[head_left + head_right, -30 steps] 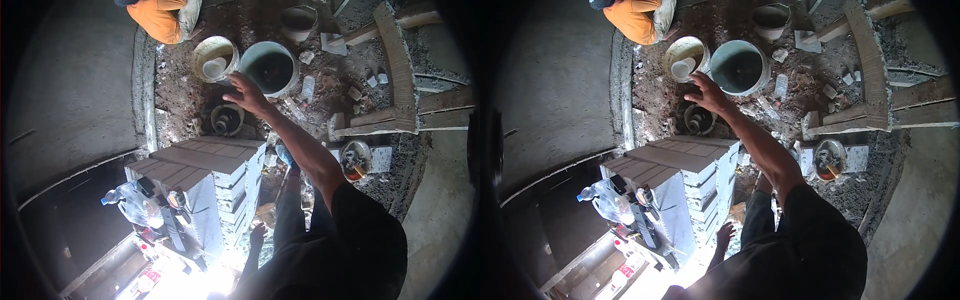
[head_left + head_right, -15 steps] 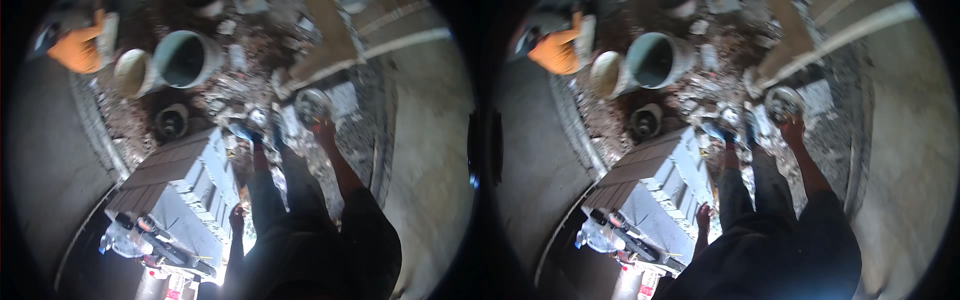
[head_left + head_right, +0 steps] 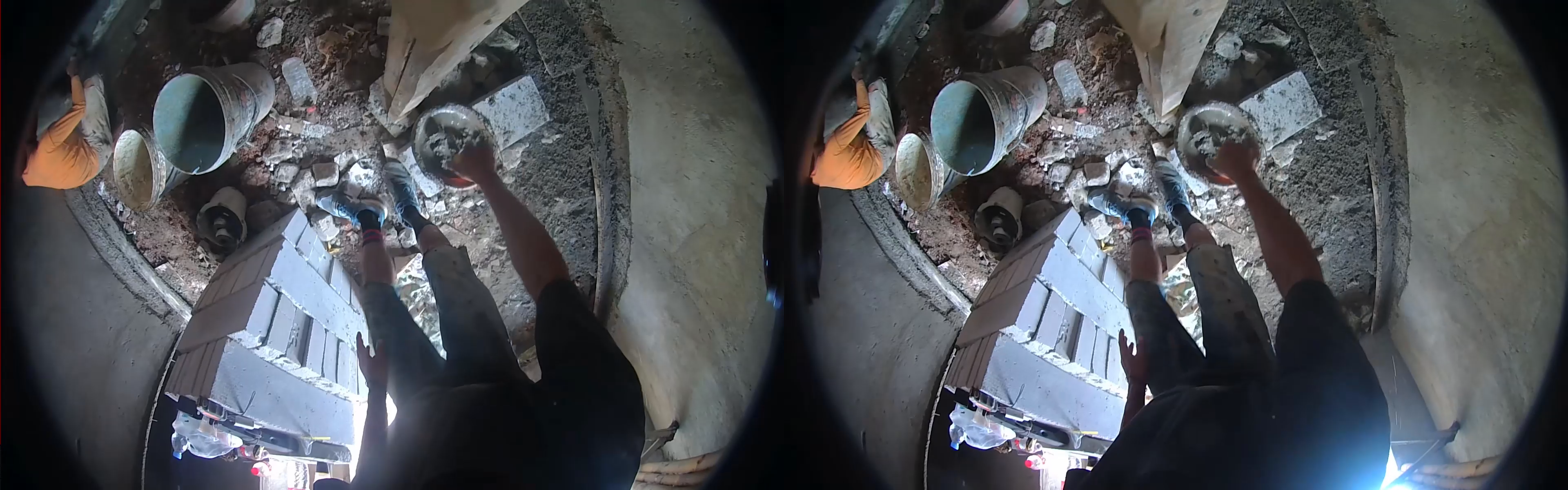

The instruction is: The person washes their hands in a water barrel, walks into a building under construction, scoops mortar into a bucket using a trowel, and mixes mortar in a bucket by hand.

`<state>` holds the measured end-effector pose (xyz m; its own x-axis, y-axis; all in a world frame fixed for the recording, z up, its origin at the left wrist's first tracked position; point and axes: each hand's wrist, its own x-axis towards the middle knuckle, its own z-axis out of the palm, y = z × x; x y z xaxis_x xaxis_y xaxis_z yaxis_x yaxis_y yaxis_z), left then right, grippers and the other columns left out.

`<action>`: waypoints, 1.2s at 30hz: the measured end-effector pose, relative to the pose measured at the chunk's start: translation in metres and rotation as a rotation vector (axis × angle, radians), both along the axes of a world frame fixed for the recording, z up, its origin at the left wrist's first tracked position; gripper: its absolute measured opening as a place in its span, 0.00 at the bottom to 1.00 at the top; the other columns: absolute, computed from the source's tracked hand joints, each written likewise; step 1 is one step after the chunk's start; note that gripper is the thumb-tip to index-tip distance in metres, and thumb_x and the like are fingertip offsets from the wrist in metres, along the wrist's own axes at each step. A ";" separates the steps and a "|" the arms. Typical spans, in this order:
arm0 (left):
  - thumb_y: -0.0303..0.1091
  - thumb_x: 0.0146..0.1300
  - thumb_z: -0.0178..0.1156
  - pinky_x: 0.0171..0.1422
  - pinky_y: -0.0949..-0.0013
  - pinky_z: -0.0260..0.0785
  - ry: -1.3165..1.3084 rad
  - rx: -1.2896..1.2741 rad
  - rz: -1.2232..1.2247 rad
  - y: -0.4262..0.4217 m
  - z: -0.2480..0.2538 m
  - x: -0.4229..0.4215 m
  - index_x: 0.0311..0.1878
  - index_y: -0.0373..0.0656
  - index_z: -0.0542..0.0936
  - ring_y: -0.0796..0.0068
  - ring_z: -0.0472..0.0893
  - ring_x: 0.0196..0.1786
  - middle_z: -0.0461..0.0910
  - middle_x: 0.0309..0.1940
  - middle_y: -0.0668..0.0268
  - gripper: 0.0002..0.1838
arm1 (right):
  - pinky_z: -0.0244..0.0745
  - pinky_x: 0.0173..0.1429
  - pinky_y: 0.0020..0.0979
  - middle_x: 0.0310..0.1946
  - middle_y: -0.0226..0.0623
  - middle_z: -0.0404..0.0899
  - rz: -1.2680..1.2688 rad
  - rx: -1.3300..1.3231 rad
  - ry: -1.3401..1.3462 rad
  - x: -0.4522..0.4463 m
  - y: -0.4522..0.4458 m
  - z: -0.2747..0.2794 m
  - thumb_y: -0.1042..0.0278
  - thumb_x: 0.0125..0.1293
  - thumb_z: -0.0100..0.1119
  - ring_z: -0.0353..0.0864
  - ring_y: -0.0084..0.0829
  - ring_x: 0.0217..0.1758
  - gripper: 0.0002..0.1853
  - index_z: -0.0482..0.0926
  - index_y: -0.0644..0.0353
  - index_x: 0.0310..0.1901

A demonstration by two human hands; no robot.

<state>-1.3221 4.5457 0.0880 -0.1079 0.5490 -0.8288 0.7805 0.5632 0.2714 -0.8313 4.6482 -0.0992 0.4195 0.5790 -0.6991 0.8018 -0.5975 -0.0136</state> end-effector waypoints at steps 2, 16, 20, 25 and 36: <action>0.44 0.59 0.62 0.67 0.59 0.60 -0.058 -0.010 0.028 0.007 -0.011 0.017 0.69 0.39 0.55 0.55 0.62 0.68 0.58 0.67 0.49 0.40 | 0.71 0.54 0.42 0.35 0.44 0.82 -0.031 0.013 0.022 0.002 -0.009 -0.044 0.36 0.50 0.56 0.80 0.46 0.43 0.29 0.83 0.59 0.32; 0.58 0.46 0.67 0.66 0.52 0.59 0.153 -0.116 -0.327 0.029 -0.020 0.096 0.71 0.41 0.46 0.42 0.63 0.64 0.57 0.64 0.40 0.57 | 0.78 0.37 0.44 0.28 0.49 0.81 -0.185 0.018 -0.012 -0.027 -0.085 0.019 0.66 0.59 0.50 0.83 0.47 0.34 0.17 0.71 0.65 0.48; 0.58 0.41 0.70 0.63 0.50 0.62 0.279 -0.209 -0.360 0.030 -0.022 0.101 0.72 0.43 0.40 0.41 0.66 0.61 0.58 0.62 0.38 0.63 | 0.78 0.36 0.40 0.25 0.46 0.80 -0.264 0.174 0.042 -0.043 -0.060 -0.056 0.59 0.61 0.54 0.83 0.44 0.32 0.16 0.76 0.64 0.42; 0.59 0.41 0.69 0.62 0.49 0.63 0.280 -0.183 -0.357 0.014 -0.025 0.078 0.72 0.45 0.40 0.40 0.67 0.61 0.59 0.62 0.39 0.63 | 0.77 0.36 0.37 0.24 0.40 0.80 -0.707 0.194 0.596 -0.020 -0.149 -0.157 0.50 0.61 0.56 0.82 0.38 0.30 0.18 0.79 0.57 0.40; 0.58 0.39 0.71 0.57 0.48 0.66 0.324 -0.187 -0.373 0.012 -0.036 0.072 0.71 0.46 0.42 0.38 0.70 0.57 0.62 0.59 0.38 0.63 | 0.70 0.19 0.32 0.18 0.37 0.75 -1.079 0.091 0.513 -0.003 -0.089 -0.081 0.51 0.65 0.52 0.72 0.30 0.15 0.20 0.76 0.60 0.25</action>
